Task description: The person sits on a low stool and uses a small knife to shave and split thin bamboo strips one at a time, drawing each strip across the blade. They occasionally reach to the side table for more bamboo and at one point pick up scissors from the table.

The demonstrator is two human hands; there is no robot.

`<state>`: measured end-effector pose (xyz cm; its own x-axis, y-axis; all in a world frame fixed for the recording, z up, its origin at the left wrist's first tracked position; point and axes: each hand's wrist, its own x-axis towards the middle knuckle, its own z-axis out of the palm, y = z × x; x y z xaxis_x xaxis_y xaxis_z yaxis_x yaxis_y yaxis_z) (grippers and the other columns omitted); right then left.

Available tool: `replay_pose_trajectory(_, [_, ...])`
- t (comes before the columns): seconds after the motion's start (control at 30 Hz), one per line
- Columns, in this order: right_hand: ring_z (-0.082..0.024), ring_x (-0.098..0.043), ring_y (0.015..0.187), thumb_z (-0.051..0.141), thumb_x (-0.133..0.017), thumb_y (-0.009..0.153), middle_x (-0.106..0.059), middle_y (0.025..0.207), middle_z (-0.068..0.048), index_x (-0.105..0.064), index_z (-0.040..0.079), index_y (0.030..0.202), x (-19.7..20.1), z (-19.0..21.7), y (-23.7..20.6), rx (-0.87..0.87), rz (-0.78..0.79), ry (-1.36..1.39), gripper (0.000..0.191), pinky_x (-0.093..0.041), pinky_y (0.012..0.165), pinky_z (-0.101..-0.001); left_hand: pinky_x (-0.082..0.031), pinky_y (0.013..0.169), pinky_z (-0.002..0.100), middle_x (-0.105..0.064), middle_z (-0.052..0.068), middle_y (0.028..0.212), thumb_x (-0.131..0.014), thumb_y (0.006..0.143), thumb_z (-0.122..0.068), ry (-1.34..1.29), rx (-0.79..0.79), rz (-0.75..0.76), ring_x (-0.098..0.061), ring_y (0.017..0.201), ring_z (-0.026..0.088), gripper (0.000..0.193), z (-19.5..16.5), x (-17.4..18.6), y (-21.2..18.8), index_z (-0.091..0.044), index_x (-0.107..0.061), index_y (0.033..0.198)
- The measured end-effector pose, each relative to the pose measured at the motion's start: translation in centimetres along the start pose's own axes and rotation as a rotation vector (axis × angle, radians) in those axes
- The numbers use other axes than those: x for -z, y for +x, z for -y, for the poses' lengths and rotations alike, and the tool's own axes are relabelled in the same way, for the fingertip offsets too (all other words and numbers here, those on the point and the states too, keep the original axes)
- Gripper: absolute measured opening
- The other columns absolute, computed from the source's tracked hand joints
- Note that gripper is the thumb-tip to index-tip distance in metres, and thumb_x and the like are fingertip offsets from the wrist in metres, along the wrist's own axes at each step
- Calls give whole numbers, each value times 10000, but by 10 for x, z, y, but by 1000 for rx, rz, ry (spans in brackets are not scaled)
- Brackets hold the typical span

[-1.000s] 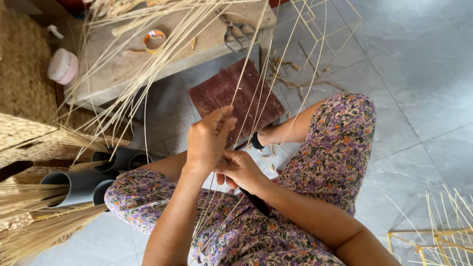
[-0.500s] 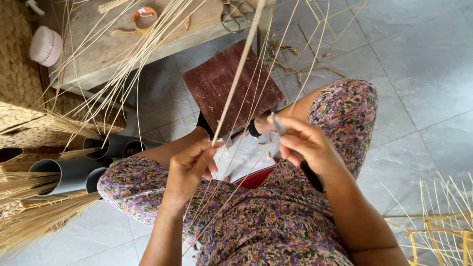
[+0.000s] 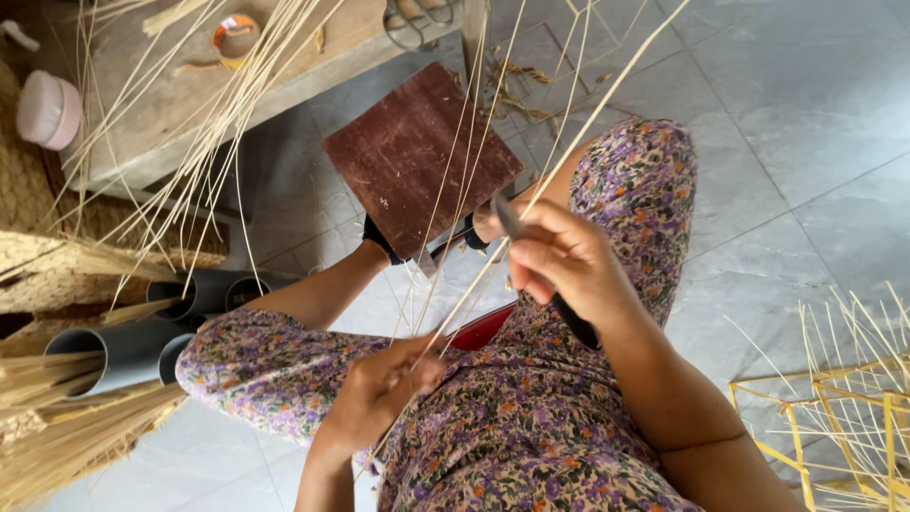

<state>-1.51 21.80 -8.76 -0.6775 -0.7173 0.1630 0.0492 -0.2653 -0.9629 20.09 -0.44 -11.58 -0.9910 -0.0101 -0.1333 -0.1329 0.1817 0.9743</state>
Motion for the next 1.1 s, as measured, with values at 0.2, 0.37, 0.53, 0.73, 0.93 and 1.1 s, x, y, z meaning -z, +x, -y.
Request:
replay_pose_trajectory(0.2, [-33,-526,501,102,-574,1021,-655,735,-36,-533,29,1365,-35,-11,-10,-250,114,9,355,-417,436,-182,-542,543,207,-757,54,847,-618,1010,-102,-120,-51,-194,-661,676,62,282,-33,-22,62,-19,-678,1274])
replay_pose_trajectory(0.37, [-48,-534,497,99,-590,1034,-686,748,-62,-590,-11,1264,-14,2,-7,-172,-65,-96,255,-425,434,-192,-409,441,187,-665,-1,672,-618,1032,-121,-187,64,-177,-506,518,22,222,-35,-27,74,-55,-761,1188])
replay_pose_trajectory(0.53, [-53,-529,530,80,-591,1051,-671,774,-61,-595,-6,1299,3,12,-6,-116,-173,-65,263,-412,474,-192,-414,441,190,-661,-2,679,-617,1023,-124,-222,147,-139,-495,508,17,236,-27,-23,60,-57,-758,1200])
replay_pose_trajectory(0.73, [-58,-517,526,53,-584,1052,-666,779,-79,-542,-2,1396,-13,15,-12,-148,-122,-40,351,-405,466,-203,-475,493,182,-709,-2,765,-597,1034,-126,-190,80,-183,-558,558,10,249,-39,-29,64,-62,-718,1242])
replay_pose_trajectory(0.93, [-45,-515,550,25,-559,1048,-680,834,-82,-292,69,1606,-15,28,-20,-42,-104,-121,620,-416,495,-198,-459,480,192,-726,10,777,-631,1033,-112,-119,23,-326,-540,542,19,223,-57,-28,80,-71,-746,1219])
replay_pose_trajectory(1.1, [-102,-650,714,-24,-606,1014,-680,835,-75,-262,62,1629,-26,29,-17,11,123,-478,710,-537,668,-255,-589,676,246,-748,55,974,-666,1048,-53,236,-321,-463,-720,793,75,276,-70,-25,79,-90,-693,1320])
